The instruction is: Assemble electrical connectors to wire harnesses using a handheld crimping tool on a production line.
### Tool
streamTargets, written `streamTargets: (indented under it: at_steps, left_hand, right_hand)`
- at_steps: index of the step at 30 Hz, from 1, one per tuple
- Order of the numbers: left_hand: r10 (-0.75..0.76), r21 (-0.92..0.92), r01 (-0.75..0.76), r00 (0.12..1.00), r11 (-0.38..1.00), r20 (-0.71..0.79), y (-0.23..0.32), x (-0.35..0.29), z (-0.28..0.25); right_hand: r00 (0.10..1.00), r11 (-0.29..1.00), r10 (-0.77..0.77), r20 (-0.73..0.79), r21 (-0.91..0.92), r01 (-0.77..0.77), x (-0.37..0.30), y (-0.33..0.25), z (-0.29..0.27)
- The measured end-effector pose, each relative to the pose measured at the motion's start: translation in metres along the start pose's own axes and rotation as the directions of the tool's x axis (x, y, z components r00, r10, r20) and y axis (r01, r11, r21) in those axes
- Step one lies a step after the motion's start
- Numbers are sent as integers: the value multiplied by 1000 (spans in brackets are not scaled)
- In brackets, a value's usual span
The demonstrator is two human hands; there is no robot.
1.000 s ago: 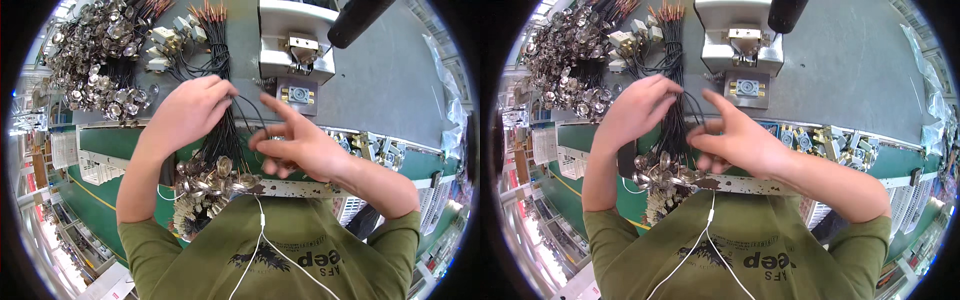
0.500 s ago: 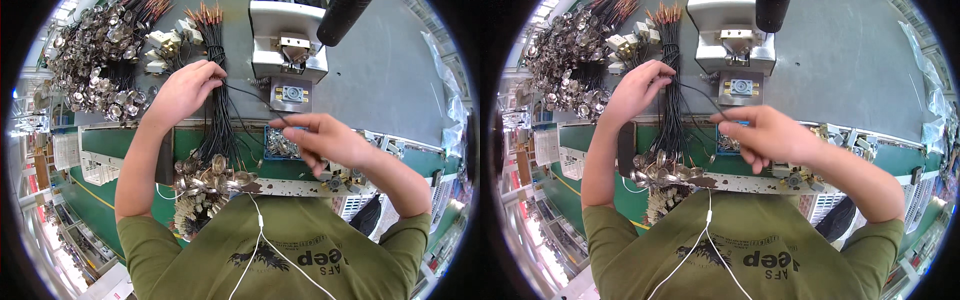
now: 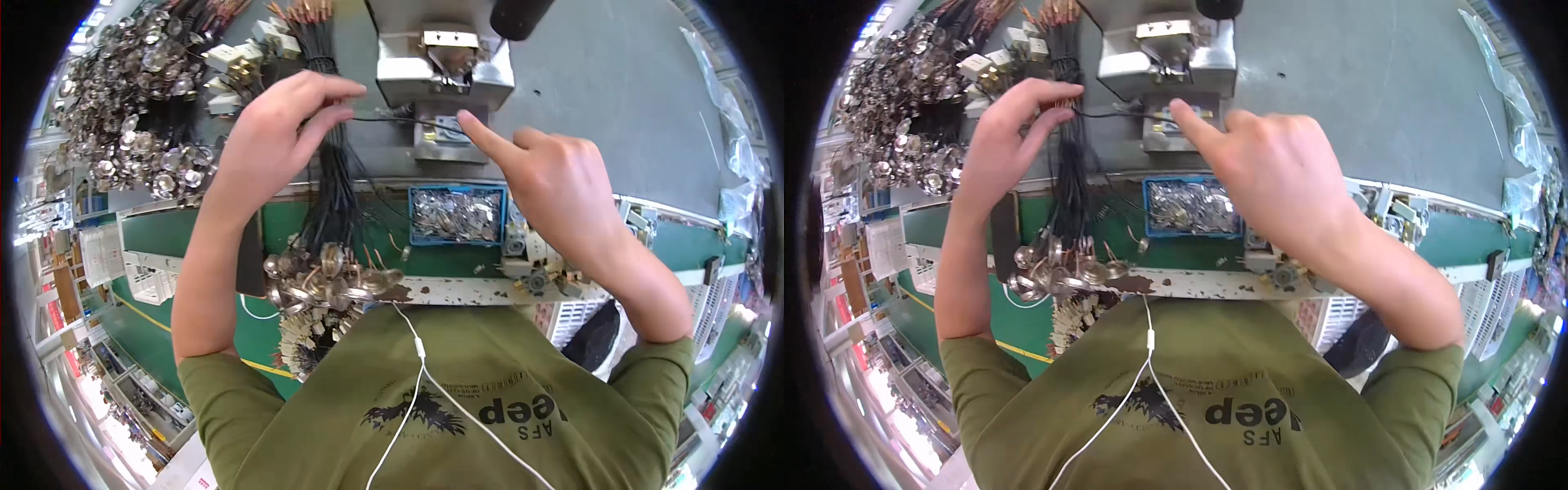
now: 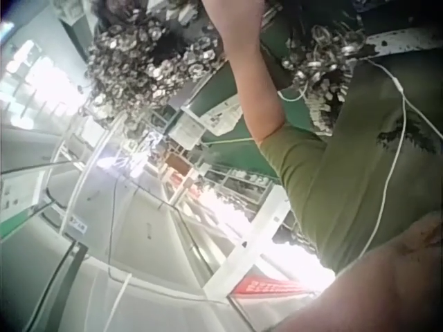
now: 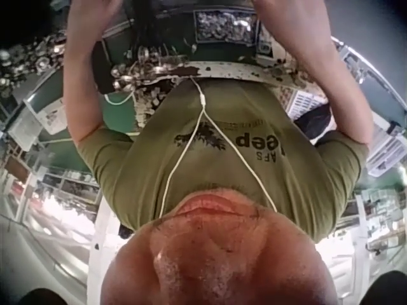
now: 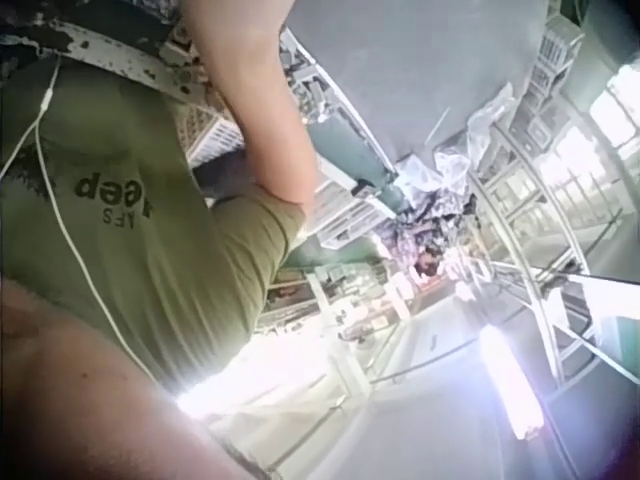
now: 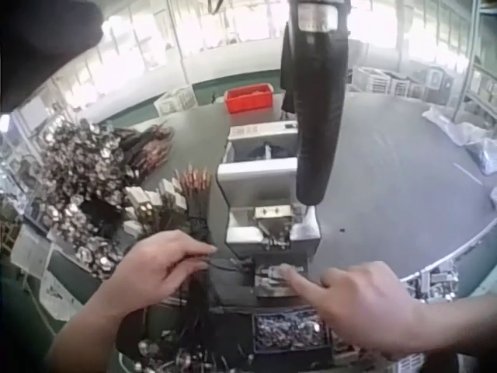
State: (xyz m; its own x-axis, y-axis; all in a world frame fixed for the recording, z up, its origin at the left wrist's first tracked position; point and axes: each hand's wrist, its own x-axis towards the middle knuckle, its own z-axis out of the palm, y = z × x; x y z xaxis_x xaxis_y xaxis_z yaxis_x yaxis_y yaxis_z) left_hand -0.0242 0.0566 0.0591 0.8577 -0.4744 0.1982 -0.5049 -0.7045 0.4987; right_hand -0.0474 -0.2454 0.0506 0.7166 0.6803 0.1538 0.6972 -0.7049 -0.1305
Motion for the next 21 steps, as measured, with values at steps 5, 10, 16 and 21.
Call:
streamTargets:
  at_steps: [5, 10, 16, 21]
  left_hand:
    - [260, 29, -260, 965, 965, -15, 19, 34, 25]
    - [321, 56, -321, 947, 945, 8, 18, 48, 56]
    - [340, 174, -344, 939, 923, 54, 21, 50, 65]
    - [331, 141, -338, 941, 931, 71, 22, 52, 66]
  right_hand:
    - [975, 908, 201, -94, 391, -150, -16, 7, 26]
    - [893, 559, 437, 105, 746, -361, -34, -7, 29]
    - [885, 483, 458, 86, 812, -328, -41, -10, 28]
    - [886, 456, 459, 67, 838, -300, -44, -9, 32]
